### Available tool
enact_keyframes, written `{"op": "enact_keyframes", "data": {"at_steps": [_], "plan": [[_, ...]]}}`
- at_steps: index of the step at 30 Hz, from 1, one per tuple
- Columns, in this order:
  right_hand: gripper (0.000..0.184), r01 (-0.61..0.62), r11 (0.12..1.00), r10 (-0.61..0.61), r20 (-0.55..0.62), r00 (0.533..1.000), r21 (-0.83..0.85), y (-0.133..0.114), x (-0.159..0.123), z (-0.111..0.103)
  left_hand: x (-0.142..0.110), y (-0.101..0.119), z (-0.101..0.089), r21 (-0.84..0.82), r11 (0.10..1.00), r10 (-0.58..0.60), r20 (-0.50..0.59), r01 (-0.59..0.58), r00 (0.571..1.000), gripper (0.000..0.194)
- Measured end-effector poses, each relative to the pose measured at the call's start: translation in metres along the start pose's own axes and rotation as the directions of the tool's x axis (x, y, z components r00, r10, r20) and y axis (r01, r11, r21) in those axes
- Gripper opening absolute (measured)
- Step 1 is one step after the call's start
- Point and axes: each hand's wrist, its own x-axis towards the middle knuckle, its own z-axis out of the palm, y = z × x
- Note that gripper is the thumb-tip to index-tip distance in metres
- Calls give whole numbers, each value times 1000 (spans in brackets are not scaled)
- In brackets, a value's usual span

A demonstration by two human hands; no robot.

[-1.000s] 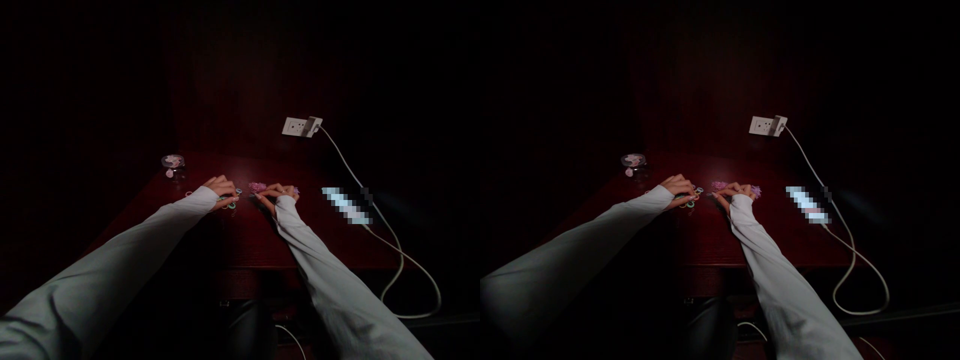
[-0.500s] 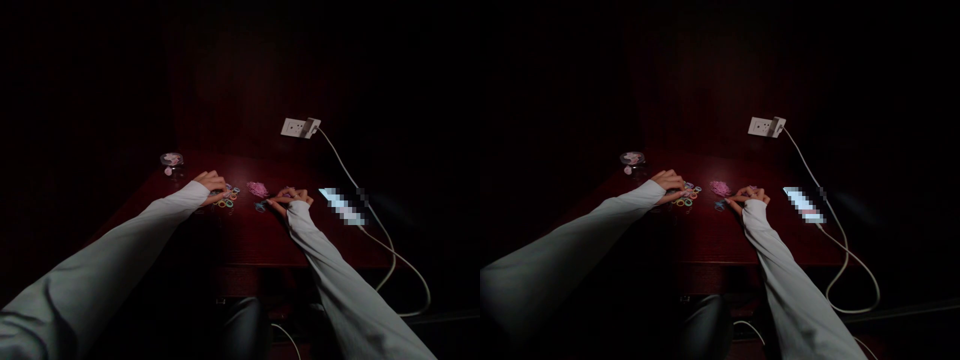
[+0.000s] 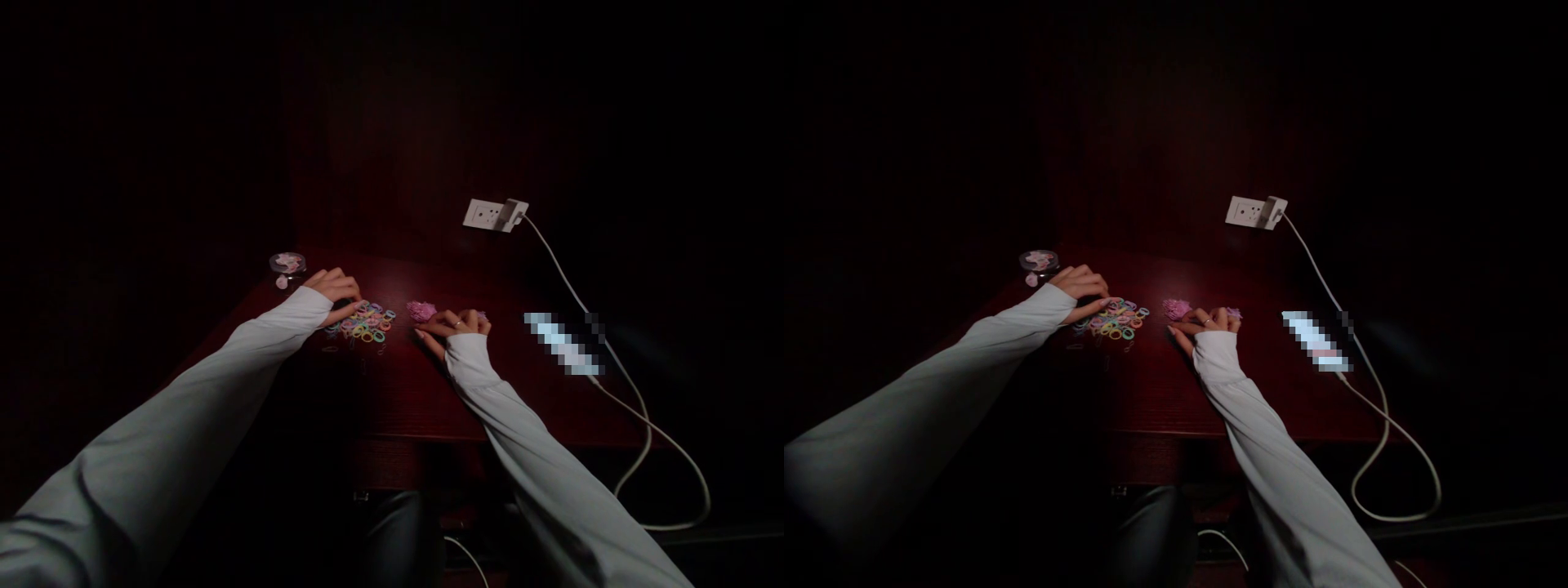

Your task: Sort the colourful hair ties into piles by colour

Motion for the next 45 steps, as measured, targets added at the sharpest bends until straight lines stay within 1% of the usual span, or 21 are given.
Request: {"op": "enact_keyframes", "data": {"at_steps": [3, 5, 8, 11, 13, 16, 18, 20, 23, 26, 30, 35, 39, 42, 45], "plan": [[31, 55, 998, -56, 50, 997, 25, -23, 8, 3, -6, 6, -8, 32, 999, 7, 25, -8, 1000, 37], [31, 73, 996, -76, 68, 995, 52, -39, 15, 6, -11, 7, -9, 38, 999, 2, 44, -4, 999, 33], [27, 84, 992, -92, 82, 992, 92, -57, 26, 12, -16, 0, -8, 33, 999, -40, 41, 38, 998, 29], [26, 95, 991, -104, 90, 991, 95, -67, 37, 19, -19, -9, -7, 44, 995, -95, 50, 92, 994, 28], [27, 105, 991, -112, 93, 989, 82, -69, 40, 24, -19, -12, -7, 52, 993, -111, 76, 107, 991, 28], [29, 121, 991, -127, 100, 987, 63, -66, 39, 29, -18, -12, -5, 37, 994, -102, 106, 98, 989, 29], [29, 116, 992, -122, 113, 986, 55, -63, 36, 31, -16, -12, 0, 18, 995, -101, 97, 99, 990, 28], [30, 93, 994, -98, 123, 988, 50, -60, 32, 32, -15, -11, 6, -4, 992, -124, 72, 125, 990, 29], [33, 71, 995, -78, 117, 990, 66, -59, 28, 33, -15, -14, 14, -37, 992, -119, 100, 124, 988, 30], [33, 81, 993, -91, 125, 988, 86, -60, 26, 31, -14, -16, 18, -117, 988, -92, 102, 104, 991, 32], [35, 112, 991, -124, 163, 979, 77, -66, 24, 25, -12, -11, 17, -228, 966, -103, 91, 121, 991, 31], [40, 237, 970, -243, 183, 953, 53, -73, 22, 19, -12, 2, 10, -271, 953, -113, 102, 137, 988, 29], [42, 311, 949, -316, 206, 926, 60, -74, 21, 19, -12, 1, 13, -304, 943, -119, 83, 139, 989, 29], [40, 296, 953, -303, 200, 932, 69, -74, 21, 20, -11, -5, 18, -288, 945, -143, 74, 158, 987, 27], [39, 251, 965, -260, 175, 950, 69, -72, 21, 24, -11, -12, 17, -227, 965, -119, 64, 130, 991, 26]]}}
